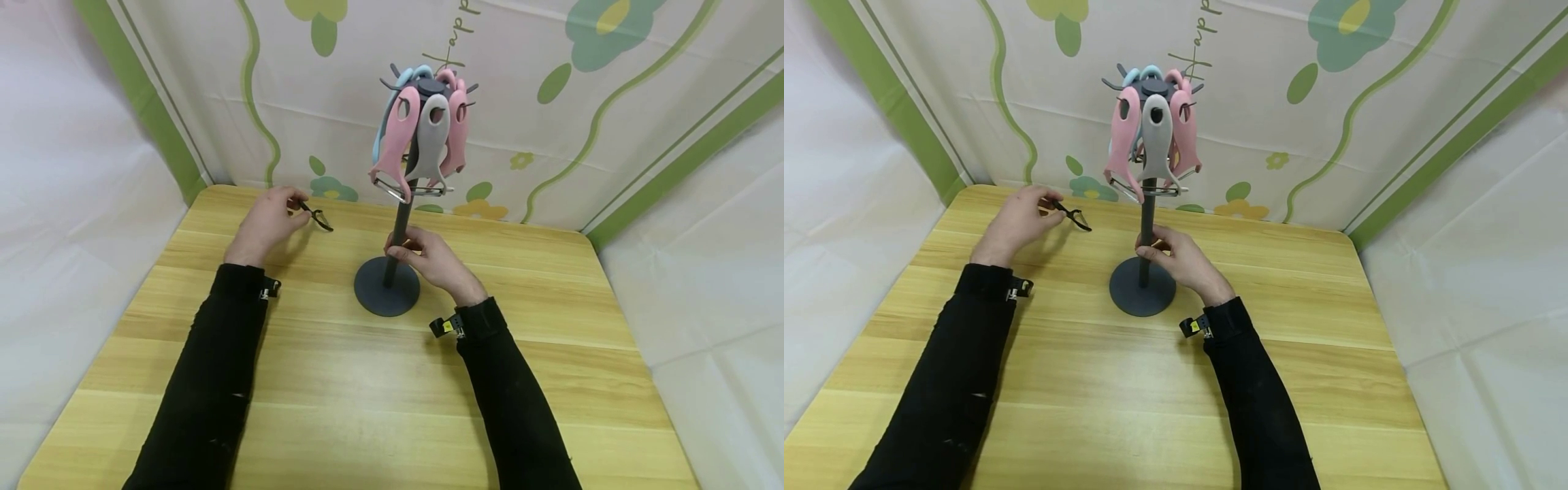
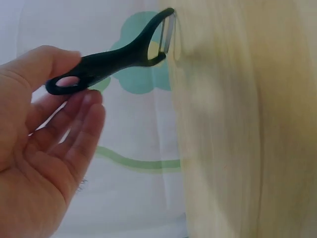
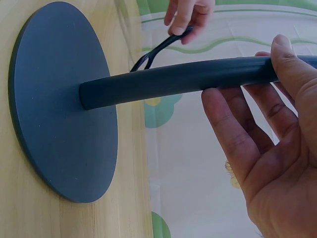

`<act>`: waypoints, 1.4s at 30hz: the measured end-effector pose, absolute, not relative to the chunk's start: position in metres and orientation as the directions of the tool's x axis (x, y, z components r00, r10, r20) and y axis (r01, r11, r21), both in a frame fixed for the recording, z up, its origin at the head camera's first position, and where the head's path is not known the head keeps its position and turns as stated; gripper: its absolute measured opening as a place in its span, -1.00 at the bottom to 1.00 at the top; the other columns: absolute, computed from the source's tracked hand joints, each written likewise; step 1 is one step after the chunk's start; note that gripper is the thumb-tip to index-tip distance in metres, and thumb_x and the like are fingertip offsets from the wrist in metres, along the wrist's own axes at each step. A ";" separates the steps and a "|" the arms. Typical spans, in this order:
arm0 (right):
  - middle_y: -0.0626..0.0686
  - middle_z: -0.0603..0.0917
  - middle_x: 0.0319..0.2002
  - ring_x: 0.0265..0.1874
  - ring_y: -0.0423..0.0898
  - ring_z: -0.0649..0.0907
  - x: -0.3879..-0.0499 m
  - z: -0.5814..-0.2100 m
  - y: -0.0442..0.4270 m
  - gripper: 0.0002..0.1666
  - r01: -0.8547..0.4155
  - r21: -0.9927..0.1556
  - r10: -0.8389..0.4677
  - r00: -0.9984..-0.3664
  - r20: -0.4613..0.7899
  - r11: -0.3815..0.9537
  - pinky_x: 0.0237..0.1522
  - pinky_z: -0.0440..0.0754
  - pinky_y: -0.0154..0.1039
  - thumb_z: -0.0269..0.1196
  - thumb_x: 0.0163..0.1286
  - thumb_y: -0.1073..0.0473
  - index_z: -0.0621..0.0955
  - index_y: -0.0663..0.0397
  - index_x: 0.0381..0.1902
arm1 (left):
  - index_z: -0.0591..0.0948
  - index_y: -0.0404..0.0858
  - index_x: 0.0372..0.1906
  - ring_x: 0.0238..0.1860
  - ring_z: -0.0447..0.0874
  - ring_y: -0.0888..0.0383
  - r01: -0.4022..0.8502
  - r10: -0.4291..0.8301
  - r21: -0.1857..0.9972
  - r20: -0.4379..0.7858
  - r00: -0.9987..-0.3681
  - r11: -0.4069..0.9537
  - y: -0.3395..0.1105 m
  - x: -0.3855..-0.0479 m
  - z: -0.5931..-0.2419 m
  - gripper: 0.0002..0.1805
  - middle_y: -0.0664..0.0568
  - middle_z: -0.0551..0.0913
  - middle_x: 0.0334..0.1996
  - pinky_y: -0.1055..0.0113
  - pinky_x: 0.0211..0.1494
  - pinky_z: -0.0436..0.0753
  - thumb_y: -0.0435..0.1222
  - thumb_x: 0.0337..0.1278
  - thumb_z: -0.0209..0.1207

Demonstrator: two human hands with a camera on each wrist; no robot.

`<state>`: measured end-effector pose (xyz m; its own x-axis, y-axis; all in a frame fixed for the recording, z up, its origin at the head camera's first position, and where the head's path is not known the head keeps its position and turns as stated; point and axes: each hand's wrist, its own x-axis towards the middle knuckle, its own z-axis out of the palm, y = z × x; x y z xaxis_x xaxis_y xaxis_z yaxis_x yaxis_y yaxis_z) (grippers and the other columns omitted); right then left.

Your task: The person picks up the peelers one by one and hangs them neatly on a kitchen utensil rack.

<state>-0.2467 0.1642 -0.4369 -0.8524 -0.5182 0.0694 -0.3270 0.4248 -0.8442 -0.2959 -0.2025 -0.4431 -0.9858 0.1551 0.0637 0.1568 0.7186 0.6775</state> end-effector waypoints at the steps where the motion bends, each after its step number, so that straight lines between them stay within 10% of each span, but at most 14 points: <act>1: 0.26 0.85 0.18 0.16 0.24 0.85 -0.247 -0.437 0.164 -0.75 -0.325 -0.846 -0.518 -0.853 0.069 0.422 0.33 0.85 0.41 0.31 0.86 0.14 0.74 0.18 0.26 | 0.66 -0.31 0.53 0.50 0.66 -0.30 0.162 0.150 0.687 0.077 -0.986 0.709 -0.202 -0.297 -0.443 -0.53 -0.30 0.67 0.48 -0.31 0.59 0.68 -0.26 0.74 0.37; 20: 0.24 0.86 0.17 0.16 0.23 0.87 -0.246 -0.436 0.164 -0.75 -0.329 -0.843 -0.518 -0.853 0.072 0.426 0.31 0.88 0.33 0.32 0.86 0.13 0.75 0.17 0.25 | 0.57 -0.30 0.66 0.65 0.59 -0.20 0.293 0.061 0.845 0.298 -0.953 0.447 -0.190 -0.300 -0.433 -0.48 -0.27 0.50 0.57 -0.02 0.82 0.61 -0.23 0.84 0.29; 42: 0.26 0.84 0.19 0.17 0.23 0.86 -0.247 -0.437 0.164 -0.75 -0.317 -0.850 -0.516 -0.854 0.064 0.420 0.34 0.84 0.44 0.31 0.87 0.15 0.73 0.18 0.28 | 0.47 -0.06 0.81 0.58 0.61 -0.09 0.439 0.081 0.791 0.450 -0.889 0.426 -0.177 -0.283 -0.407 -0.43 -0.24 0.40 0.50 -0.17 0.73 0.69 -0.21 0.94 0.15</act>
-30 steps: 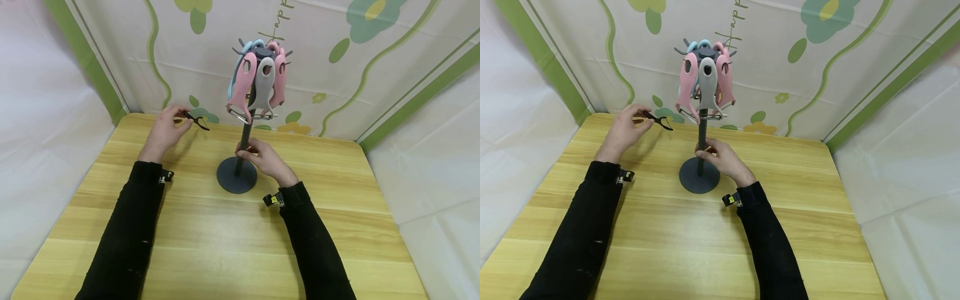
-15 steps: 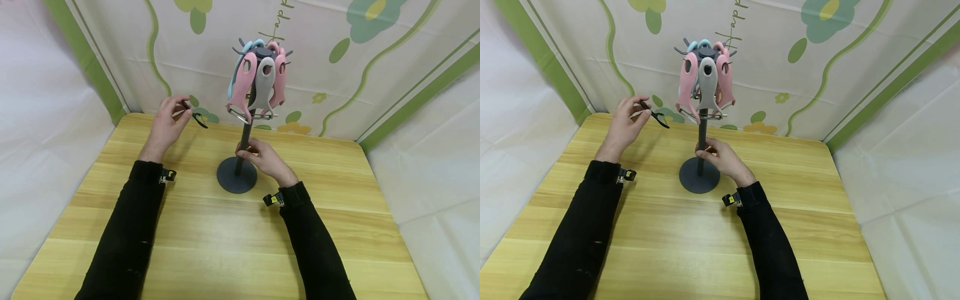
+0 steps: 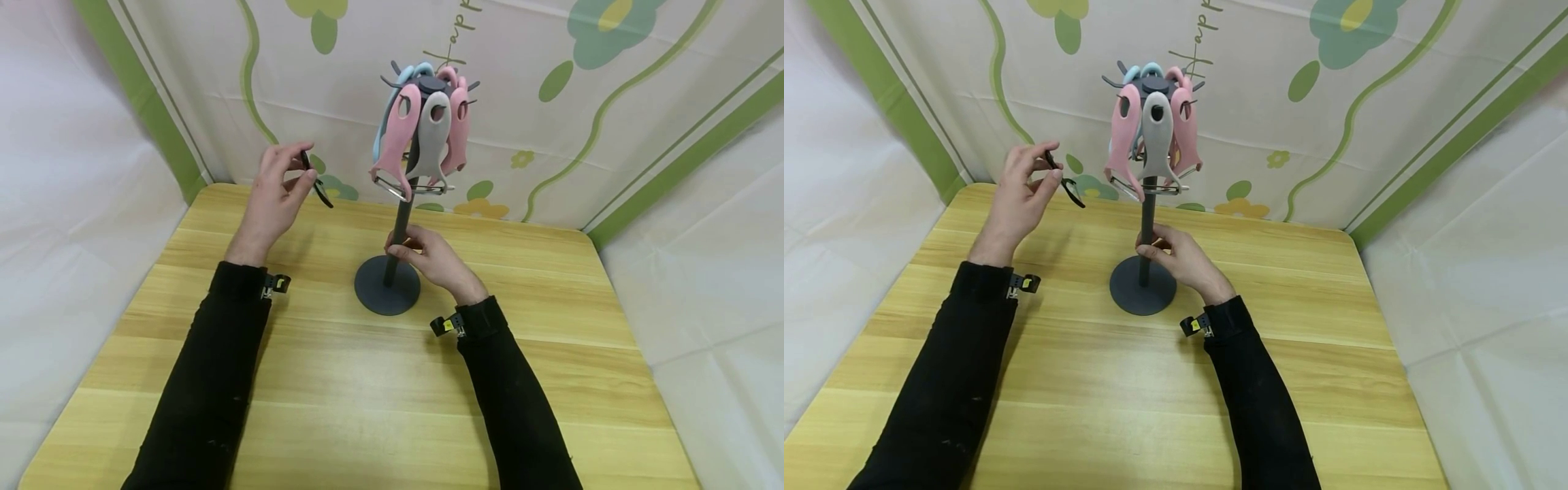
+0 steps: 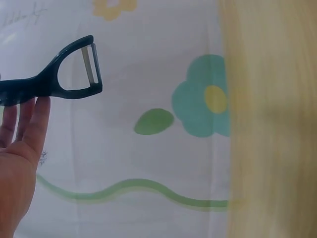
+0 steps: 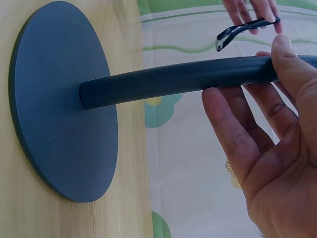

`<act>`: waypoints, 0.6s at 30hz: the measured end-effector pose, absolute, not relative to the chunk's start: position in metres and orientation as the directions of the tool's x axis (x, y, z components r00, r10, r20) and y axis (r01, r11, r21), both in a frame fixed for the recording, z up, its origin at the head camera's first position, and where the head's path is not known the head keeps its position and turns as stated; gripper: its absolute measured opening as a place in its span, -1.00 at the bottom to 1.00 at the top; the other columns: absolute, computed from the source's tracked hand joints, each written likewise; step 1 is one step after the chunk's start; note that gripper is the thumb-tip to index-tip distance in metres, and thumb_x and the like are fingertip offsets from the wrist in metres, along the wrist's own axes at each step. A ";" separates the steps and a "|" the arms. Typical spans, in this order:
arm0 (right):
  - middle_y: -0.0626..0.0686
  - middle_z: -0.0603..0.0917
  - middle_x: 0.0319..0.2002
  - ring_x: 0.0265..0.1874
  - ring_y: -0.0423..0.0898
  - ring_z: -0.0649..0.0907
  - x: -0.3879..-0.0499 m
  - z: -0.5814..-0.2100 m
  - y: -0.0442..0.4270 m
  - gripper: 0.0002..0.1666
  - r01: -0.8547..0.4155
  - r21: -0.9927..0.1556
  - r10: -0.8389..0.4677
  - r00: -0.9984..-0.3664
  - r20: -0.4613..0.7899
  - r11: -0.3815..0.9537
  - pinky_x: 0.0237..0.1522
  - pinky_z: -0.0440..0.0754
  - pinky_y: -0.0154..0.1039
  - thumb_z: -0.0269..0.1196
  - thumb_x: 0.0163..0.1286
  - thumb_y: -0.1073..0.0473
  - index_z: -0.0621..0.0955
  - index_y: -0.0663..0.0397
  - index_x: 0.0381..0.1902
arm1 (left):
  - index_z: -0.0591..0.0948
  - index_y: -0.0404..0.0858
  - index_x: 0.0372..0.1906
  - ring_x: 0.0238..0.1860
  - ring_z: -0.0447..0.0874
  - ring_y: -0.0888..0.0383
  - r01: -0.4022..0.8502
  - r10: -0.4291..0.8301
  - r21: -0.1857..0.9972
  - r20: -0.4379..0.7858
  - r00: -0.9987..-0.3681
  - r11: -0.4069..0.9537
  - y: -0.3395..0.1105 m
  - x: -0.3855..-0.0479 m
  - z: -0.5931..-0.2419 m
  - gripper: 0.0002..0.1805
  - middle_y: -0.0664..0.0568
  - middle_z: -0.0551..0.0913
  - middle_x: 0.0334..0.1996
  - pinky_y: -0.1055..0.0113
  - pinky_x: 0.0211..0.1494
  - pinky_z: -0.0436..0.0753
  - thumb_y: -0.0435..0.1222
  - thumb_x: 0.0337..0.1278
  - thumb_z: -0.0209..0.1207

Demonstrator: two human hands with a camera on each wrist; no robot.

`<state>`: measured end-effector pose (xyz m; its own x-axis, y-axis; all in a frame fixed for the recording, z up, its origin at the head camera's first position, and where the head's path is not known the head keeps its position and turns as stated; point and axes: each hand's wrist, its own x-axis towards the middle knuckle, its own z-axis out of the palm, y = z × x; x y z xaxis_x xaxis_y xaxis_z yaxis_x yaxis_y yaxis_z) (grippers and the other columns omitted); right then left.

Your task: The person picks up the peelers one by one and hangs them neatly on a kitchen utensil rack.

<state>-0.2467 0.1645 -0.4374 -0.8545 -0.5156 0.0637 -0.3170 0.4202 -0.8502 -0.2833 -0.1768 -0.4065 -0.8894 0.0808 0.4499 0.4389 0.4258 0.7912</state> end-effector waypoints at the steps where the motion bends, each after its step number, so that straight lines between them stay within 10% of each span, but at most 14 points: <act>1: 0.25 0.84 0.19 0.16 0.23 0.86 -0.247 -0.437 0.165 -0.75 -0.317 -0.850 -0.515 -0.855 0.064 0.420 0.34 0.84 0.44 0.31 0.87 0.15 0.73 0.18 0.28 | 0.47 -0.07 0.81 0.58 0.61 -0.10 0.449 0.084 0.782 0.461 -0.883 0.432 -0.176 -0.282 -0.405 -0.43 -0.25 0.40 0.49 -0.20 0.72 0.69 -0.21 0.93 0.15; 11: 0.23 0.85 0.20 0.17 0.21 0.86 -0.248 -0.439 0.165 -0.73 -0.313 -0.844 -0.505 -0.861 0.058 0.437 0.33 0.86 0.37 0.32 0.87 0.11 0.74 0.15 0.28 | 0.49 -0.09 0.80 0.50 0.66 -0.10 0.538 0.089 0.712 0.563 -0.821 0.452 -0.169 -0.268 -0.389 -0.41 -0.29 0.46 0.45 -0.21 0.62 0.77 -0.23 0.89 0.22; 18: 0.24 0.84 0.20 0.18 0.22 0.85 -0.247 -0.439 0.165 -0.74 -0.311 -0.849 -0.509 -0.859 0.059 0.426 0.34 0.85 0.38 0.31 0.87 0.12 0.74 0.15 0.28 | 0.52 -0.18 0.75 0.43 0.72 0.00 0.574 0.044 0.706 0.614 -0.788 0.415 -0.164 -0.260 -0.380 -0.40 -0.23 0.58 0.44 0.19 0.59 0.79 -0.24 0.82 0.33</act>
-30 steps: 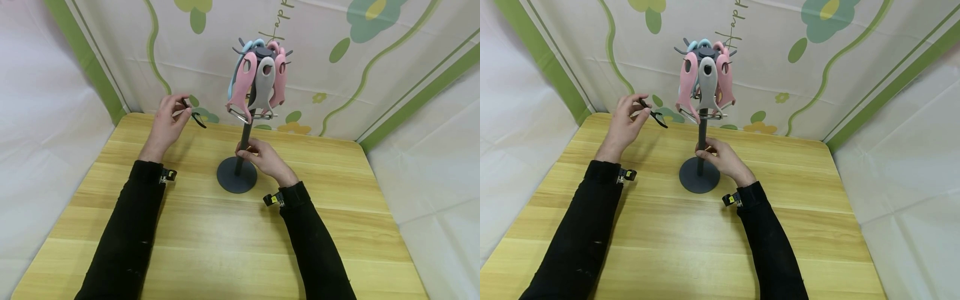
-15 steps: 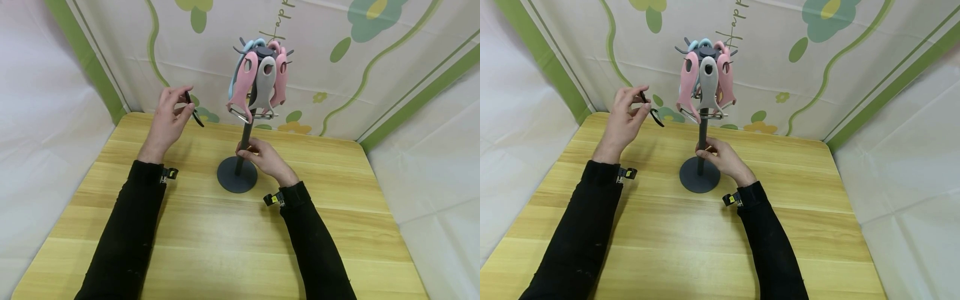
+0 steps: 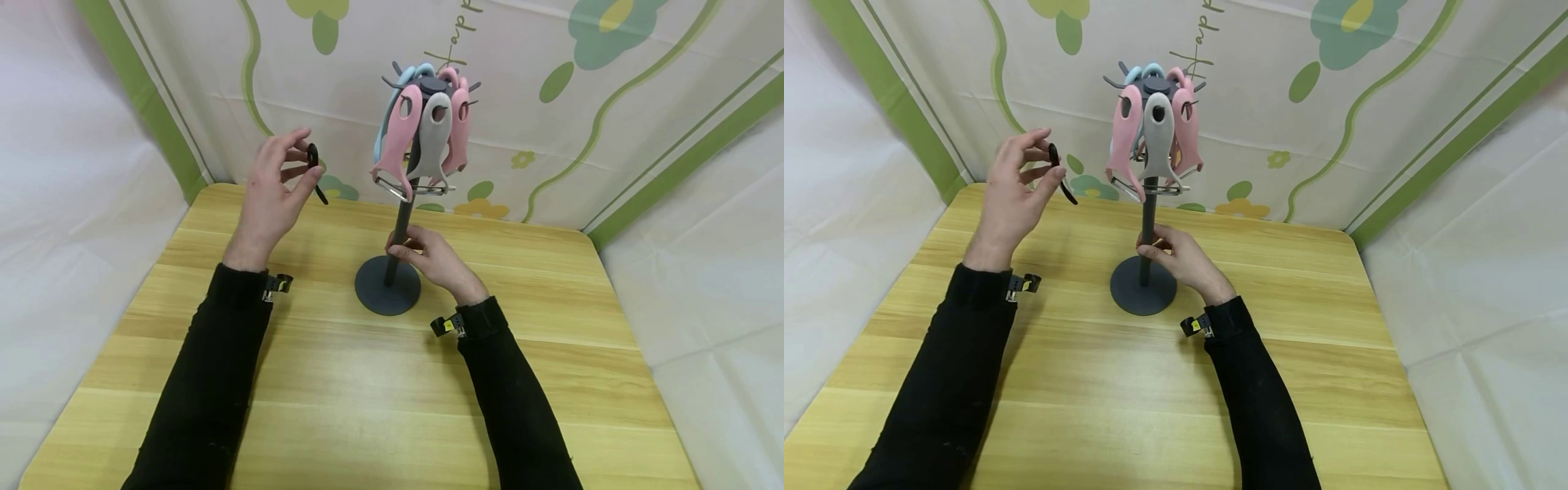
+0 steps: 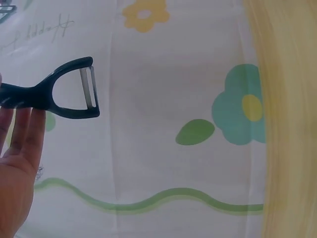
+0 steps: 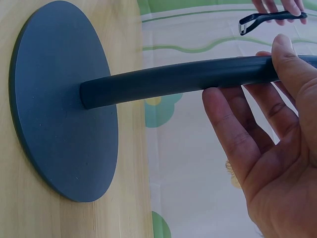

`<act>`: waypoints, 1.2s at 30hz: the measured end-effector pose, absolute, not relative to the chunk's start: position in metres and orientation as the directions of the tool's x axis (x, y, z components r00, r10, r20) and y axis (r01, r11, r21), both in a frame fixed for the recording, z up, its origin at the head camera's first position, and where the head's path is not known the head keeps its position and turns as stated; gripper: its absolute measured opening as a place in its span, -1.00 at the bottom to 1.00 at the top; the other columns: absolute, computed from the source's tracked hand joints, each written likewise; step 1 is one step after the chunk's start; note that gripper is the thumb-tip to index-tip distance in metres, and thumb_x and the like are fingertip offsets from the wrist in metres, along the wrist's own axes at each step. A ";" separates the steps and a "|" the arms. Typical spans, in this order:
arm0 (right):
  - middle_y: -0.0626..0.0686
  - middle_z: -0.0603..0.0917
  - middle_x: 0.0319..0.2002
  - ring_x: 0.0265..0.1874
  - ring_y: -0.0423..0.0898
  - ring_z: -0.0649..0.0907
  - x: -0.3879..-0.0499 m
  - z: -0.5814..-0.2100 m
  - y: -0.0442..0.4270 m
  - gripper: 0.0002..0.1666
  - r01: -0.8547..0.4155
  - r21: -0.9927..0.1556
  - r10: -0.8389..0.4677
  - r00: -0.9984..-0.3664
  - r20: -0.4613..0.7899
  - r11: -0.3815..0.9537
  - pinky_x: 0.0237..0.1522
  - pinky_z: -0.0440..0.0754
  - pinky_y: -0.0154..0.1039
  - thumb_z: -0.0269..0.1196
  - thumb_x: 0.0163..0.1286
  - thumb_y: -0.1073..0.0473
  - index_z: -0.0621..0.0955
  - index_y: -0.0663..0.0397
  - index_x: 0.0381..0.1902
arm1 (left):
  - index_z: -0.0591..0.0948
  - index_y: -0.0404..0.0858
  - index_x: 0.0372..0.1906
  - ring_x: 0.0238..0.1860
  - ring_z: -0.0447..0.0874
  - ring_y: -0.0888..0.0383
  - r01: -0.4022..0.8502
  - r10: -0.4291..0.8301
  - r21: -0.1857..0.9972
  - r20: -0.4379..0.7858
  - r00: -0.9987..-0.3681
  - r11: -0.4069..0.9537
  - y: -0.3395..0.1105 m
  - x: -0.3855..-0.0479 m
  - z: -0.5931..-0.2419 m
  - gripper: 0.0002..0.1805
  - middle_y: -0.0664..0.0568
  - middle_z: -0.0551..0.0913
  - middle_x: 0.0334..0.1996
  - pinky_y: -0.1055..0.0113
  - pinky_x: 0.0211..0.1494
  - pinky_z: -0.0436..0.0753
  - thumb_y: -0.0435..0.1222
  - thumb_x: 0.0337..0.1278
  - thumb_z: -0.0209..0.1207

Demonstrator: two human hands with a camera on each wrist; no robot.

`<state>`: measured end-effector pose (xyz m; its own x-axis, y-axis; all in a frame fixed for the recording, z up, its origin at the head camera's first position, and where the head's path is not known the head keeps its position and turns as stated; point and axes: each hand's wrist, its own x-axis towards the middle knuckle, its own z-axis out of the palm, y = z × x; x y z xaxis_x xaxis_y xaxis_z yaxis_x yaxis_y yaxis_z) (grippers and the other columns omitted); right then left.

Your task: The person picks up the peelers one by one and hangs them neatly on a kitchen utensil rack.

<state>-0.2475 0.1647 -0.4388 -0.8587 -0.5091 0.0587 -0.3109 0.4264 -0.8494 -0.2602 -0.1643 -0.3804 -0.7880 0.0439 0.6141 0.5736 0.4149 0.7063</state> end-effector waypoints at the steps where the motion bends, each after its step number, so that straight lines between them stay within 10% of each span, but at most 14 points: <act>1: 0.24 0.84 0.20 0.18 0.21 0.86 -0.247 -0.439 0.165 -0.74 -0.311 -0.849 -0.509 -0.859 0.059 0.426 0.34 0.85 0.37 0.31 0.87 0.12 0.74 0.15 0.28 | 0.53 -0.19 0.73 0.42 0.73 0.01 0.577 0.035 0.706 0.620 -0.784 0.411 -0.164 -0.259 -0.379 -0.40 -0.23 0.59 0.43 0.26 0.58 0.78 -0.24 0.81 0.34; 36: 0.23 0.84 0.20 0.20 0.23 0.86 -0.246 -0.439 0.166 -0.74 -0.319 -0.851 -0.514 -0.855 0.067 0.418 0.34 0.86 0.37 0.31 0.87 0.12 0.73 0.15 0.29 | 0.73 -0.23 0.57 0.29 0.79 0.19 0.719 -0.042 0.556 0.802 -0.596 0.416 -0.146 -0.227 -0.344 -0.46 -0.37 0.70 0.30 0.43 0.42 0.83 -0.37 0.61 0.48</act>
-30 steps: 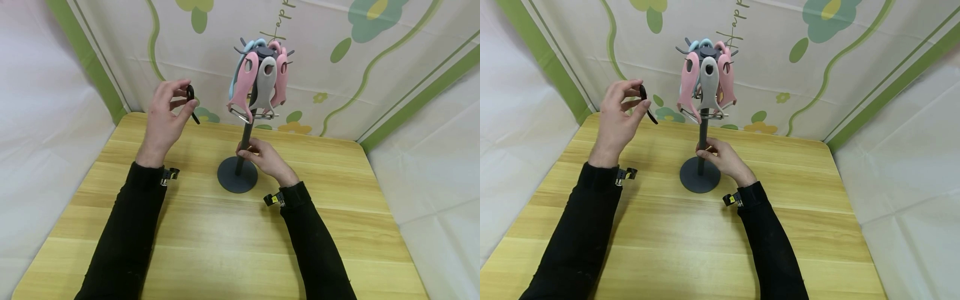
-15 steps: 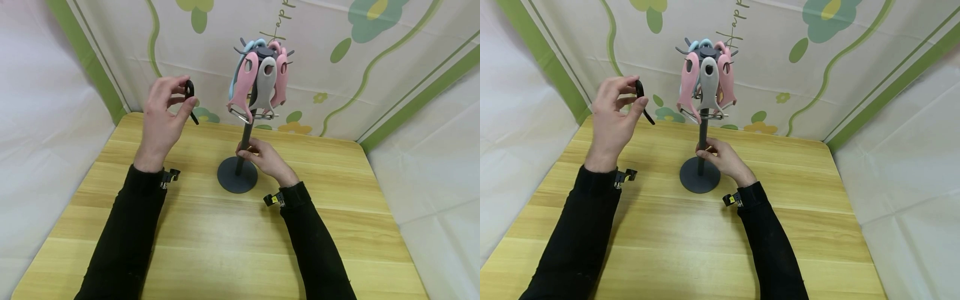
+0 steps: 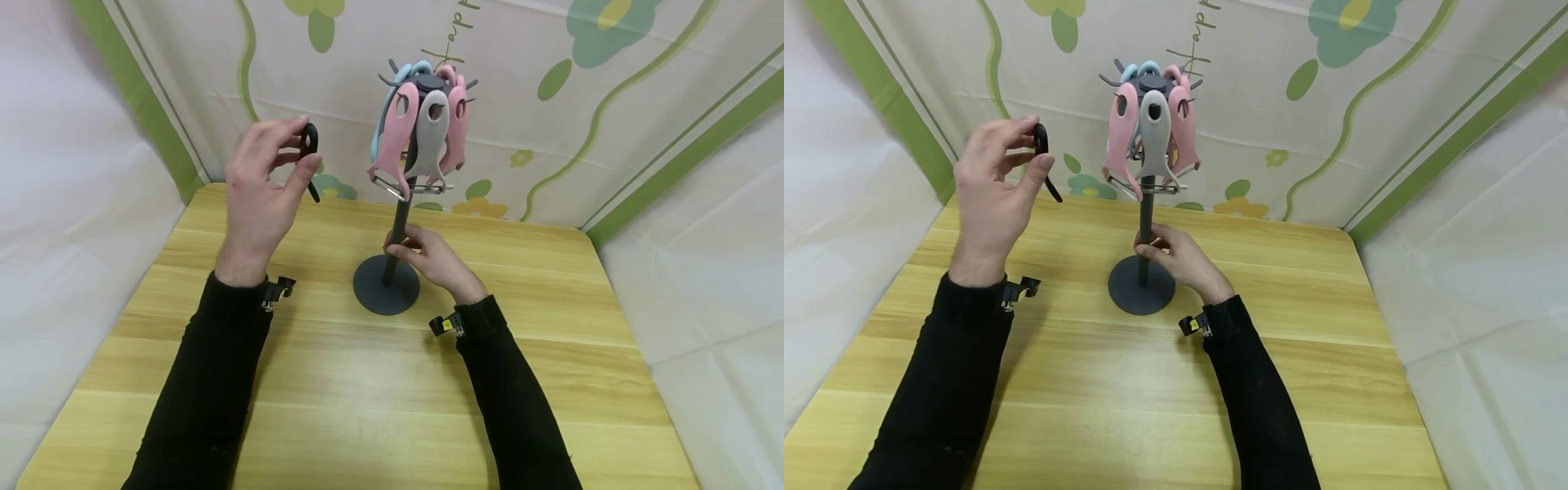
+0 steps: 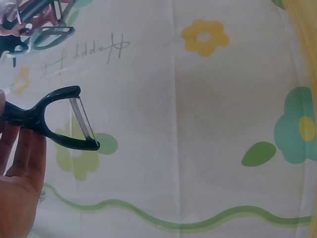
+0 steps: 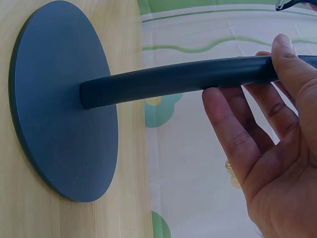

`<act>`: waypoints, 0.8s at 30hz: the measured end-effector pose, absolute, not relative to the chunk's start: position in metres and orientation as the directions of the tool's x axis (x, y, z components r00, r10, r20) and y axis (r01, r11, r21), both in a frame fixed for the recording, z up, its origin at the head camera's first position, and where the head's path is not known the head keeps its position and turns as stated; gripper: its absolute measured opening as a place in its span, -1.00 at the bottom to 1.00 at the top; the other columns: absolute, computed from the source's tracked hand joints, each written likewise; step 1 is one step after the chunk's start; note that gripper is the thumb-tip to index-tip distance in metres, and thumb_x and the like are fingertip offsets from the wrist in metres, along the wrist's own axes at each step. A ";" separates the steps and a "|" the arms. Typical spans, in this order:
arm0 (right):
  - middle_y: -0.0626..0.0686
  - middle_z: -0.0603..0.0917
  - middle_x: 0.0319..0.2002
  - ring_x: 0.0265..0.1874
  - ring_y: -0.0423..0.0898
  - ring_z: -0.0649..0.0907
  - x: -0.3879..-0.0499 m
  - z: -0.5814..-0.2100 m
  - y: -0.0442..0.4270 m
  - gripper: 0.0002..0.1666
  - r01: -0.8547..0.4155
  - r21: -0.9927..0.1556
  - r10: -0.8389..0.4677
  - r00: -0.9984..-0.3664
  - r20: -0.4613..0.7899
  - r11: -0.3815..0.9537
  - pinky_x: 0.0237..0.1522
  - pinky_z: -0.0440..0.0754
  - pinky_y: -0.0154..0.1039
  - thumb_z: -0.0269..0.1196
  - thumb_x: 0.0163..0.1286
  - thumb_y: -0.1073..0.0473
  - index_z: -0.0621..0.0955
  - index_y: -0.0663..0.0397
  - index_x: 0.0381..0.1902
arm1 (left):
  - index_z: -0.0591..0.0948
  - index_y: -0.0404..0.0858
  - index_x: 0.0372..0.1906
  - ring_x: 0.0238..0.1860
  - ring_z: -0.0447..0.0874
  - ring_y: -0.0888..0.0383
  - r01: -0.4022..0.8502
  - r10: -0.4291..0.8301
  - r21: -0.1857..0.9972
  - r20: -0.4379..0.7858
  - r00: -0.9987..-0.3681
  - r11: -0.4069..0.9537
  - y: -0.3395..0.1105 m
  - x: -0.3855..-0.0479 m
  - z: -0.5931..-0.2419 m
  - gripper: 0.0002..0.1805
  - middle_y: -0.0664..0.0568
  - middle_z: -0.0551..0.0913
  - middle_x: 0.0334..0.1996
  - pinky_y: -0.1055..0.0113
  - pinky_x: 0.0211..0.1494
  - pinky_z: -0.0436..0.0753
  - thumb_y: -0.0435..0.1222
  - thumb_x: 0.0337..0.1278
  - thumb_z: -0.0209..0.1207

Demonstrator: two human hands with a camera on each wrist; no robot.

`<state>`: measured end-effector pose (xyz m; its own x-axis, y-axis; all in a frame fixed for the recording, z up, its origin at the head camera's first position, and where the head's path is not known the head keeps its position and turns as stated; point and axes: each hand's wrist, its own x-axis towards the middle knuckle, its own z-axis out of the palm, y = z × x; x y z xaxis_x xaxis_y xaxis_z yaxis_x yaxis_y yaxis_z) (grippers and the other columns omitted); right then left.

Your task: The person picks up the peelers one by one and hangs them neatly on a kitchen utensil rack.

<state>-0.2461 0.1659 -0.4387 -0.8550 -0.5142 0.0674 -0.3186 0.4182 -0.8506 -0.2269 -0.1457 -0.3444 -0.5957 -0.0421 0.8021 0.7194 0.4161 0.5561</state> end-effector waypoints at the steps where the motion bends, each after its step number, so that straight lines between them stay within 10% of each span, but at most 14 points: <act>1: 0.24 0.84 0.20 0.21 0.23 0.86 -0.246 -0.439 0.166 -0.74 -0.318 -0.852 -0.515 -0.855 0.067 0.417 0.34 0.86 0.38 0.31 0.87 0.12 0.73 0.15 0.29 | 0.75 -0.22 0.56 0.29 0.79 0.19 0.718 -0.050 0.563 0.800 -0.599 0.410 -0.145 -0.226 -0.343 -0.47 -0.35 0.71 0.30 0.42 0.41 0.83 -0.38 0.61 0.48; 24: 0.25 0.83 0.21 0.22 0.24 0.86 -0.246 -0.437 0.164 -0.75 -0.314 -0.848 -0.510 -0.858 0.061 0.427 0.34 0.86 0.35 0.29 0.88 0.16 0.72 0.17 0.30 | 0.68 -0.25 0.63 0.30 0.86 -0.09 0.768 0.055 0.453 0.846 -0.531 0.452 -0.126 -0.230 -0.311 -0.44 -0.36 0.72 0.31 0.37 0.43 0.84 -0.13 0.77 0.38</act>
